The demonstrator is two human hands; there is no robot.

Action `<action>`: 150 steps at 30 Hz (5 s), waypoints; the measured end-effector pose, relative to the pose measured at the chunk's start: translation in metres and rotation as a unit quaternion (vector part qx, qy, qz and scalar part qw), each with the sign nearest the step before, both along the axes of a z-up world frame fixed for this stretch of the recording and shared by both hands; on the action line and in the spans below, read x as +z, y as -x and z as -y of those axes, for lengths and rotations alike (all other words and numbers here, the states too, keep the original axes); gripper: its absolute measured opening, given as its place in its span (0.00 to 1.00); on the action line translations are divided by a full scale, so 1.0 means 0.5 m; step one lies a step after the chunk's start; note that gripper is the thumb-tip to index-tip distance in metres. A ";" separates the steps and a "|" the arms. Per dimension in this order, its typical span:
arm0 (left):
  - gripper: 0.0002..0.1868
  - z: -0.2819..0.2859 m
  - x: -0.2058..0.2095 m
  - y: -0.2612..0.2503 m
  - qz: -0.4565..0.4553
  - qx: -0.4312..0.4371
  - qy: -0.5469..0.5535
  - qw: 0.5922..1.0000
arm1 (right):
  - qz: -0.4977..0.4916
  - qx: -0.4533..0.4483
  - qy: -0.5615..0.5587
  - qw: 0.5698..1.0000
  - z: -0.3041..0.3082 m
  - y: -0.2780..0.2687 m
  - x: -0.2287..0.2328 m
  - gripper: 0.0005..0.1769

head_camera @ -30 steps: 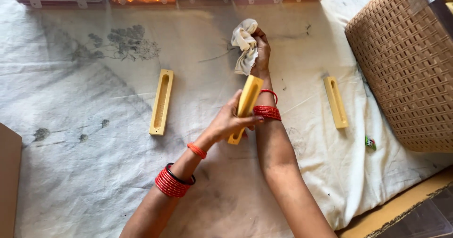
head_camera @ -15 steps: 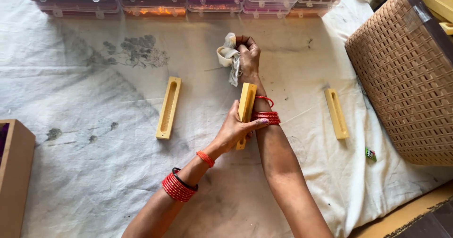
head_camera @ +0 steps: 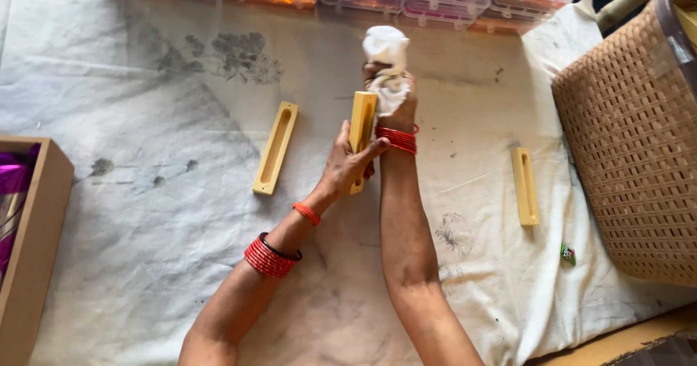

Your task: Cleaning and wiping wooden rectangular pieces with a white cloth.

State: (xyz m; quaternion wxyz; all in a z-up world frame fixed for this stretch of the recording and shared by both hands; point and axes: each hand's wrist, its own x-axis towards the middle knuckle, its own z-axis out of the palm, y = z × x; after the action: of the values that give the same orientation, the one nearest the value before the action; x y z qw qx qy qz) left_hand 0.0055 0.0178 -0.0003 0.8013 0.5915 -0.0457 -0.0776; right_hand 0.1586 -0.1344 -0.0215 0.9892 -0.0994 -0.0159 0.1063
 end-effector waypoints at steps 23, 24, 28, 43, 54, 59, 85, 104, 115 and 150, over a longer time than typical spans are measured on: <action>0.50 -0.018 -0.096 -0.037 -0.114 -0.081 0.252 0.958 | -0.188 -0.038 -0.356 0.915 0.153 0.020 -0.055 0.20; 0.45 -0.020 -0.081 -0.037 -0.108 -0.067 0.267 0.955 | -0.166 -0.040 -0.340 0.925 0.177 0.012 -0.077 0.19; 0.37 -0.022 -0.070 -0.035 -0.099 -0.053 0.254 0.961 | -0.136 -0.053 -0.308 0.940 0.177 0.023 -0.092 0.18; 0.31 -0.040 -0.087 -0.053 -0.148 -0.110 0.335 0.924 | -0.012 -0.056 -0.050 0.997 0.186 -0.033 -0.164 0.16; 0.31 -0.042 -0.086 -0.053 -0.157 -0.097 0.327 0.927 | -0.082 -0.152 0.064 0.983 0.149 0.002 -0.122 0.21; 0.31 -0.041 -0.090 -0.051 -0.163 -0.096 0.330 0.925 | -0.079 -0.163 0.072 0.981 0.131 0.015 -0.100 0.23; 0.33 -0.044 -0.078 -0.051 -0.166 -0.094 0.259 0.947 | -0.081 -0.097 0.081 0.989 -0.034 0.111 0.114 0.38; 0.26 -0.094 -0.114 -0.071 -0.045 0.016 0.408 0.912 | 0.273 -0.231 0.714 0.602 -0.206 0.243 0.017 0.19; 0.31 -0.085 -0.124 -0.084 0.049 -0.003 0.274 0.961 | 0.120 -0.193 0.562 0.795 -0.193 0.200 -0.081 0.15; 0.22 -0.126 -0.115 -0.072 -0.069 -0.005 0.446 0.892 | 0.758 -0.297 0.547 -0.197 -0.084 0.123 0.116 0.10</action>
State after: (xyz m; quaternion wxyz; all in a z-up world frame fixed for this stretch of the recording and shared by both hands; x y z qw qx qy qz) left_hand 0.0413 0.0808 -0.0580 0.9816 0.1652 -0.0227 -0.0934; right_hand 0.0972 -0.0926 0.0362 0.2296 0.6068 0.6587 0.3811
